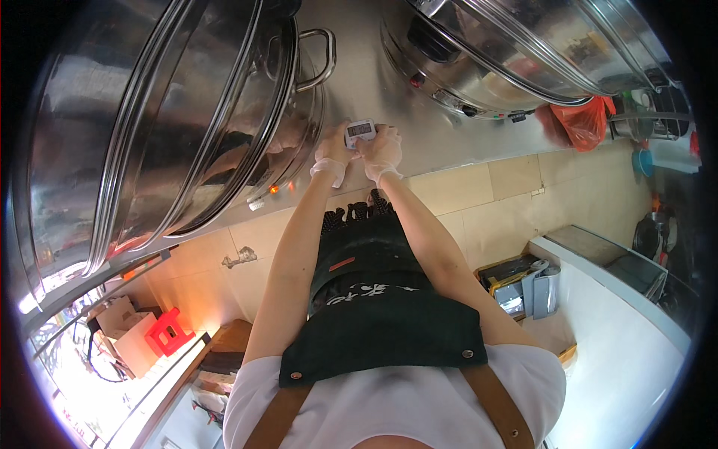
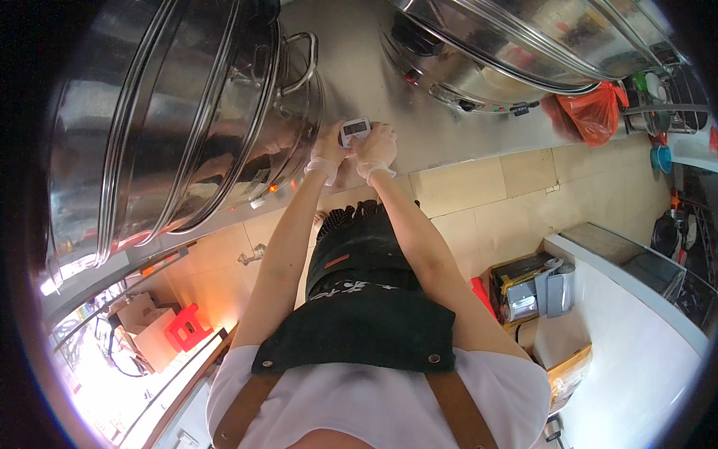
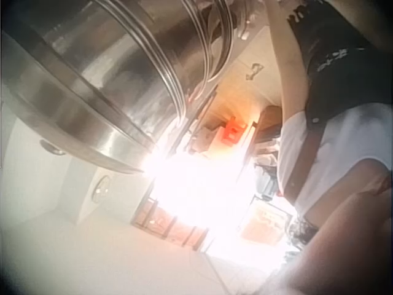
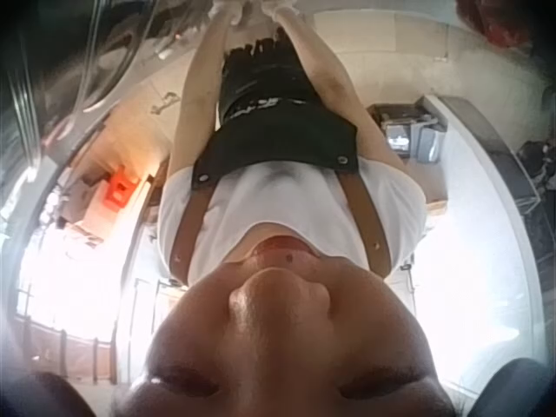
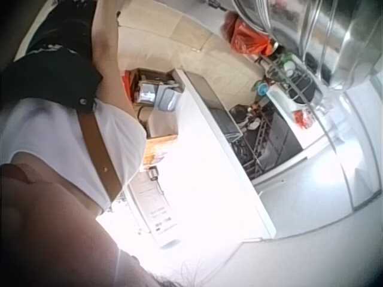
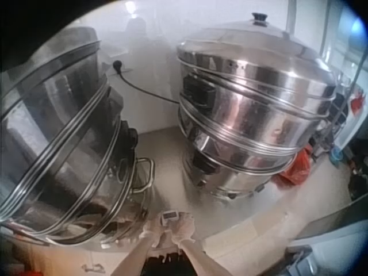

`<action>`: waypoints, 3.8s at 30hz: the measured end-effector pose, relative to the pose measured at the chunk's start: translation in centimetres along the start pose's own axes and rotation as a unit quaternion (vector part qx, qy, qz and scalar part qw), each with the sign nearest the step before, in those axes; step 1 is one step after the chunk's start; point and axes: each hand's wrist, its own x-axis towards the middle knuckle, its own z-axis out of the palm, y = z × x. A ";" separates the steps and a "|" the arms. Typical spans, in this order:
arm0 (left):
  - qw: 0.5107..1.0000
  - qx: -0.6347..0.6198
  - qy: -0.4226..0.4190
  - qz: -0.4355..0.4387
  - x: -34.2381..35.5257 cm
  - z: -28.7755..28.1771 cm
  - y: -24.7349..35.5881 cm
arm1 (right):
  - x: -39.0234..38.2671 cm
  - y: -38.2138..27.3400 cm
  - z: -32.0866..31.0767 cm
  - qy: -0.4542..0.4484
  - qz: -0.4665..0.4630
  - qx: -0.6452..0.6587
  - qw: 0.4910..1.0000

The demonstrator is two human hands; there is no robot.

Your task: Rolling dough into buns and placing them into a steamer tray.

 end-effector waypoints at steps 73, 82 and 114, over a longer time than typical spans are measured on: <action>0.939 -0.237 0.148 -0.201 -32.5 7.5 -32.9 | -13.3 23.3 -2.8 -0.043 0.135 0.342 0.929; 0.595 -0.541 0.023 -0.594 -67.7 18.7 -52.1 | -30.4 36.7 4.5 -0.306 0.331 -0.093 0.888; 0.457 -0.693 0.130 -0.542 -50.0 2.5 -79.5 | -33.0 -3.4 25.1 -0.281 0.225 -0.143 0.922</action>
